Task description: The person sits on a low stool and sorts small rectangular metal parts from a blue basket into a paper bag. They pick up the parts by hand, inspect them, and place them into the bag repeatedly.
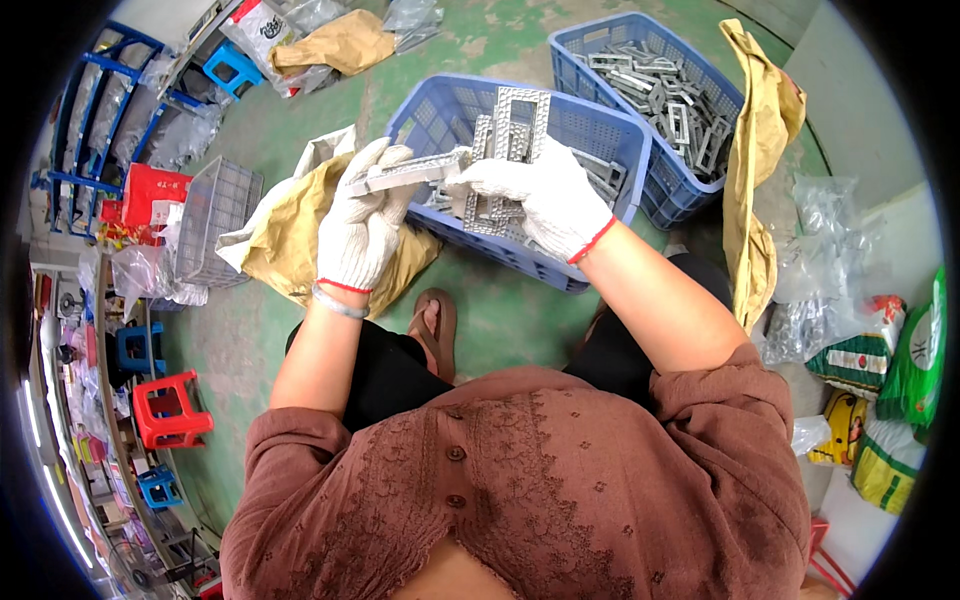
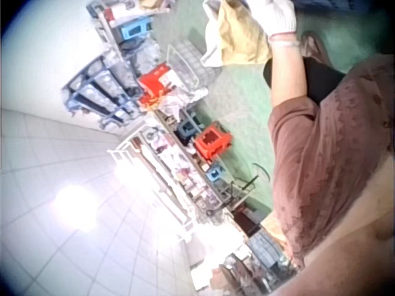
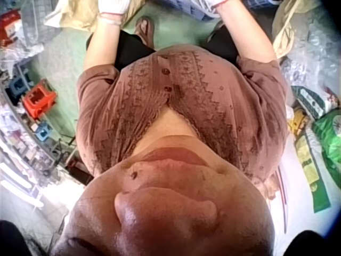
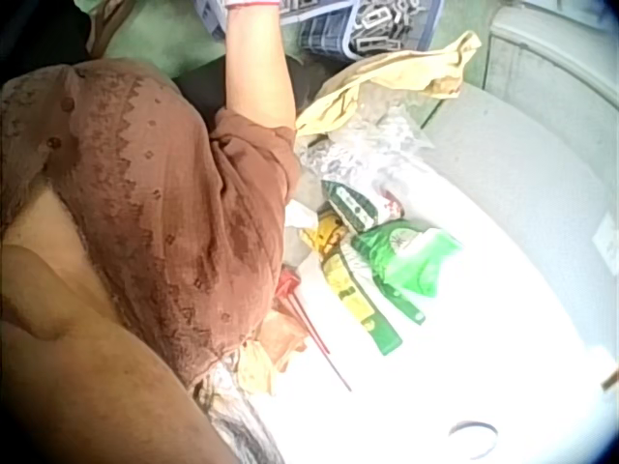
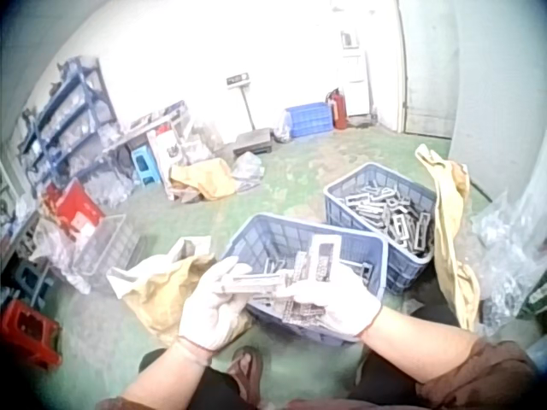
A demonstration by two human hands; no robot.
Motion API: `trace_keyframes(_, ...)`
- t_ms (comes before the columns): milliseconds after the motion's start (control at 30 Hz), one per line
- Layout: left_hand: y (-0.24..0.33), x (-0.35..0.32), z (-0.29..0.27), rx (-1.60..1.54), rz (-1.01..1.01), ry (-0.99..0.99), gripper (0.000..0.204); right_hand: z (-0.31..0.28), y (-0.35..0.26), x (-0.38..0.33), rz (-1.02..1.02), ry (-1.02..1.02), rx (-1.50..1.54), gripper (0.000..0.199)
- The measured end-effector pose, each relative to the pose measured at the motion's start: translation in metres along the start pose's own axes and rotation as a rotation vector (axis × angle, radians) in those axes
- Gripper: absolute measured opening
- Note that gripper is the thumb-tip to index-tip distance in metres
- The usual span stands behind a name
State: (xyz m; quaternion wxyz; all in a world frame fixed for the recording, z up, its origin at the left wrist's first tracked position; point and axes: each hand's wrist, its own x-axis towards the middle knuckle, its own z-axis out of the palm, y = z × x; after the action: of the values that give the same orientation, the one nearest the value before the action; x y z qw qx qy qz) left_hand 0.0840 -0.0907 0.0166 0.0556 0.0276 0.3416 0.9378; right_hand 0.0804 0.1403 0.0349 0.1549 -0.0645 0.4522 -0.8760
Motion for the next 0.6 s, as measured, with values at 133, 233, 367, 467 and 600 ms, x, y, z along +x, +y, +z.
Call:
trace_keyframes(133, -0.001, 0.001, -0.009, -0.004, -0.054, -0.091, 0.06, 0.0, 0.003, -0.002, 0.011, 0.015, -0.069, 0.021)
trace_keyframes(233, -0.003, -0.003, -0.004, 0.038, -0.062, -0.1, 0.066, 0.001, 0.008, -0.003, -0.014, 0.06, -0.1, 0.022)
trace_keyframes(367, -0.004, -0.003, -0.006, 0.035, -0.063, -0.126, 0.07, 0.001, 0.01, -0.003, -0.023, 0.036, -0.109, 0.027)
trace_keyframes(467, -0.003, 0.001, -0.01, -0.051, -0.084, -0.156, 0.074, 0.002, 0.016, -0.002, -0.079, 0.02, -0.114, 0.031)
trace_keyframes(600, -0.001, 0.004, -0.013, -0.138, -0.095, -0.211, 0.076, 0.013, 0.009, -0.009, -0.096, 0.004, -0.286, 0.035)
